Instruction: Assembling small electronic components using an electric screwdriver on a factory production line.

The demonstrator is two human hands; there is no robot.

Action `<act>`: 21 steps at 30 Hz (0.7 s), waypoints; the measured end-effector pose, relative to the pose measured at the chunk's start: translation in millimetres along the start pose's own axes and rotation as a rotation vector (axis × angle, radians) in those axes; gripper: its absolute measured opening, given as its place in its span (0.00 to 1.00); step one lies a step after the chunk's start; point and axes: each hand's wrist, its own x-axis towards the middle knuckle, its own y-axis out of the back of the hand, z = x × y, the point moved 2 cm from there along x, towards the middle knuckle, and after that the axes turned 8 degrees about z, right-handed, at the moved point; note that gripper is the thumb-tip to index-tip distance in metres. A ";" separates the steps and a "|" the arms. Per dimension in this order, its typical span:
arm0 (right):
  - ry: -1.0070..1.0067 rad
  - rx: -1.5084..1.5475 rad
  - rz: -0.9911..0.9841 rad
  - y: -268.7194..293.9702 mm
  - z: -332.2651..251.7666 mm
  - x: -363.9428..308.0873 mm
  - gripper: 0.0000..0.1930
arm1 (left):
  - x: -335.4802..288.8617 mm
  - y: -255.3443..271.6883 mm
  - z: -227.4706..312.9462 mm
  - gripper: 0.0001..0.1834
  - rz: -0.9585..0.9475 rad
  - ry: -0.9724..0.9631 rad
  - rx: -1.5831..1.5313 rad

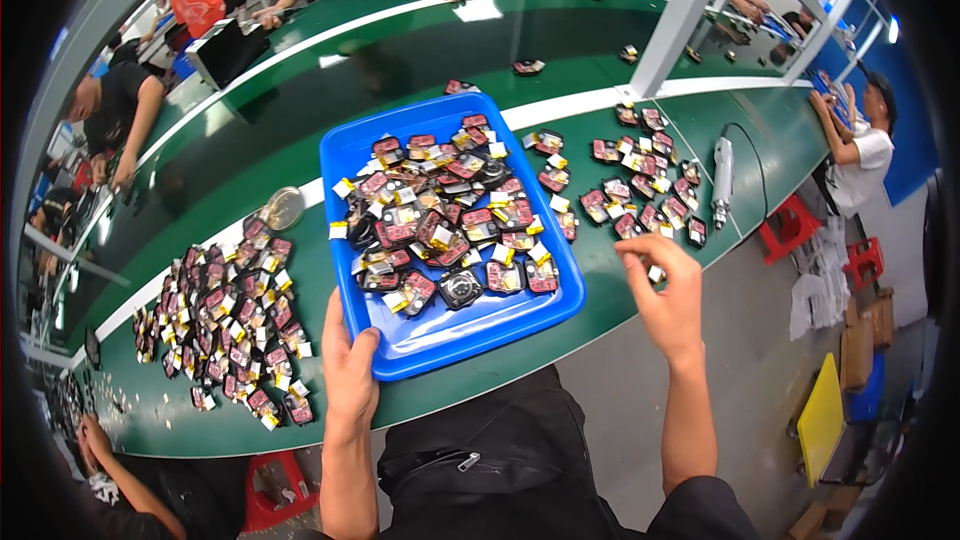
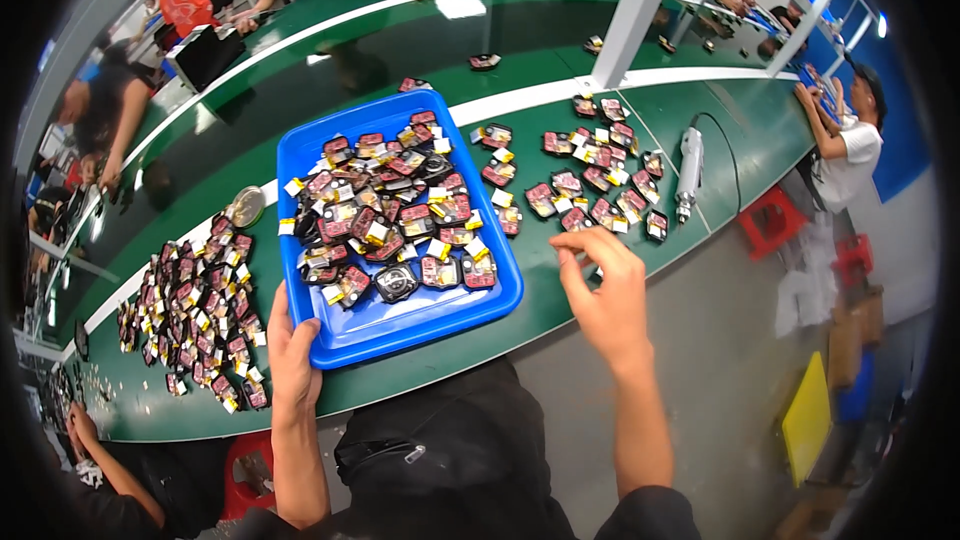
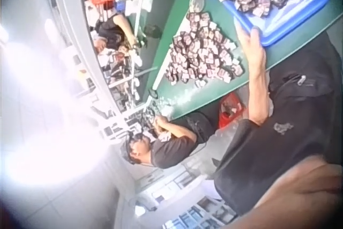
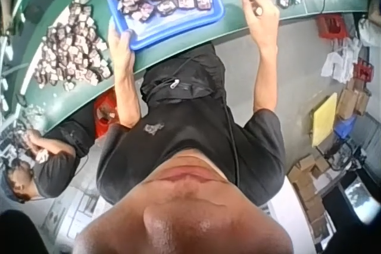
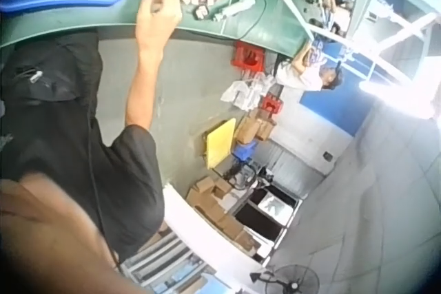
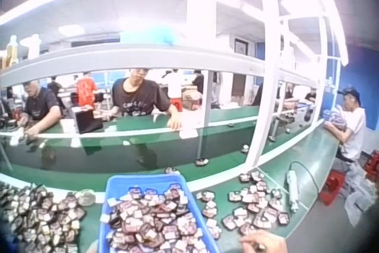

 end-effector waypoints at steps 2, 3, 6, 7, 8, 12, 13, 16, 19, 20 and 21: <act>-0.166 -0.005 -0.069 -15.8 -6.0 -8.3 0.08 | -2.5 6.1 1.6 0.34 0.028 -0.006 -0.087; -0.246 0.056 -0.124 -22.4 -9.7 -11.6 0.09 | -2.6 5.5 4.7 0.34 0.026 -0.003 -0.118; -0.337 0.262 -0.250 -38.0 -10.5 -16.9 0.15 | -0.6 11.9 5.5 0.34 -0.010 0.007 -0.167; -0.504 0.545 -0.285 -44.6 -9.7 -17.1 0.16 | -0.5 12.9 5.9 0.34 -0.006 -0.002 -0.174; -0.673 0.826 -0.322 -50.9 -8.1 -16.9 0.18 | 0.7 12.0 7.2 0.35 -0.005 -0.008 -0.181; -0.615 0.853 -0.338 -40.8 5.2 -6.4 0.19 | 17.2 -1.3 22.1 0.36 0.003 -0.051 -0.177; -0.631 0.814 -0.274 -32.8 7.2 -7.7 0.18 | 27.1 -2.3 28.8 0.37 0.000 -0.092 -0.135; -0.532 0.613 -0.220 -2.2 15.5 -19.5 0.16 | 47.8 4.1 59.4 0.36 0.073 -0.204 -0.057; -0.502 0.460 0.043 48.9 45.4 -27.3 0.12 | 93.3 1.9 75.1 0.37 0.005 -0.274 -0.069; -0.449 0.374 0.179 65.9 60.3 -25.8 0.11 | 105.7 -5.7 77.8 0.35 -0.003 -0.259 -0.040; -0.427 0.229 0.273 78.8 74.7 -20.6 0.10 | 114.5 -13.4 82.2 0.34 -0.024 -0.266 -0.029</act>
